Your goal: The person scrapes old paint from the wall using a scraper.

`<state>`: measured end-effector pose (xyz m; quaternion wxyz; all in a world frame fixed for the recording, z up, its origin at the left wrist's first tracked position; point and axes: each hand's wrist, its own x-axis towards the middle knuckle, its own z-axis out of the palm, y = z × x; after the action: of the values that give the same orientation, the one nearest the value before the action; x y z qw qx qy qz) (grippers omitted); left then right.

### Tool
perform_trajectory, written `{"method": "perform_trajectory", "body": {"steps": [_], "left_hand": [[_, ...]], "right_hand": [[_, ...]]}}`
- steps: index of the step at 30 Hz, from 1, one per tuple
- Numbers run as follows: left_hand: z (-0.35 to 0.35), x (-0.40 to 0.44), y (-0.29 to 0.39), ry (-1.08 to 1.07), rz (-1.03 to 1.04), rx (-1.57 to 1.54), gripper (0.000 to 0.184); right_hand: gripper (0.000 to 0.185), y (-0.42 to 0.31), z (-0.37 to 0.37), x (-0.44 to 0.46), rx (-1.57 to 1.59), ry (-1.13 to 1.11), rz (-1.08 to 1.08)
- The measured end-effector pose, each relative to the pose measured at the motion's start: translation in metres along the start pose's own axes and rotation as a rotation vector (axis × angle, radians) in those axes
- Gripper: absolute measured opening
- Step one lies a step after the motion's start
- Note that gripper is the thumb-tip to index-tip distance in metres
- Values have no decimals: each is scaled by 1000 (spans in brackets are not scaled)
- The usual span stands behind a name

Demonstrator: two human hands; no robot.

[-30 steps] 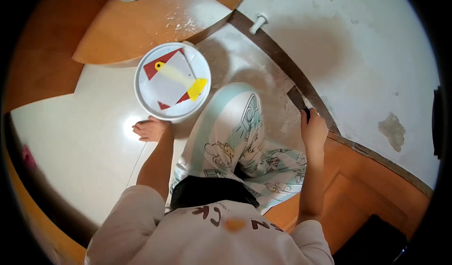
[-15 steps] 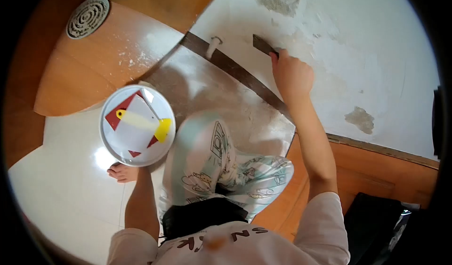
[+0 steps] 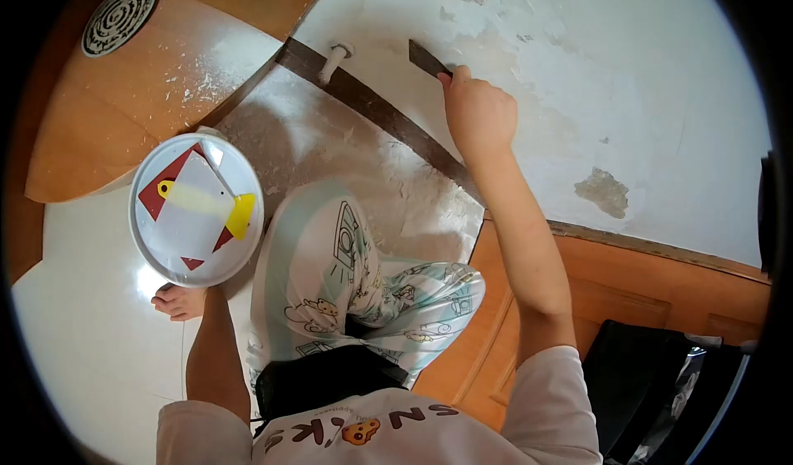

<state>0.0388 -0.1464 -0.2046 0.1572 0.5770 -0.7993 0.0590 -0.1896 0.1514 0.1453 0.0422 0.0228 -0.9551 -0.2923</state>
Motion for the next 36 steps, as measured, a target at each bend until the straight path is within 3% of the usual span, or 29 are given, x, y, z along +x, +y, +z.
{"method": "perform_trajectory", "body": {"steps": [7, 9, 14, 17, 23, 29, 33, 36], "left_hand": [[-13, 1, 5, 79, -19, 96, 27], [-25, 0, 7, 85, -29, 141, 26], [-11, -2, -2, 93, -19, 201, 24], [-12, 0, 2, 176, -6, 233, 21], [-9, 1, -6, 233, 35, 272, 18], [-16, 0, -1, 116, -21, 174, 22], [-20, -1, 5, 126, -27, 188, 23], [-17, -1, 1, 132, -1, 207, 23]], "right_hand": [[14, -39, 35, 17, 75, -164, -38], [13, -22, 3, 4, 56, -183, 18], [18, 15, -17, -18, 67, -120, 85], [23, 18, -3, -19, 246, 101, 21], [30, 4, -18, 1, 63, -87, 40], [31, -14, 1, 18, -25, -8, -25], [32, -3, 1, 12, 18, -84, 12], [31, -18, 17, 27, 37, 29, -84]]}}
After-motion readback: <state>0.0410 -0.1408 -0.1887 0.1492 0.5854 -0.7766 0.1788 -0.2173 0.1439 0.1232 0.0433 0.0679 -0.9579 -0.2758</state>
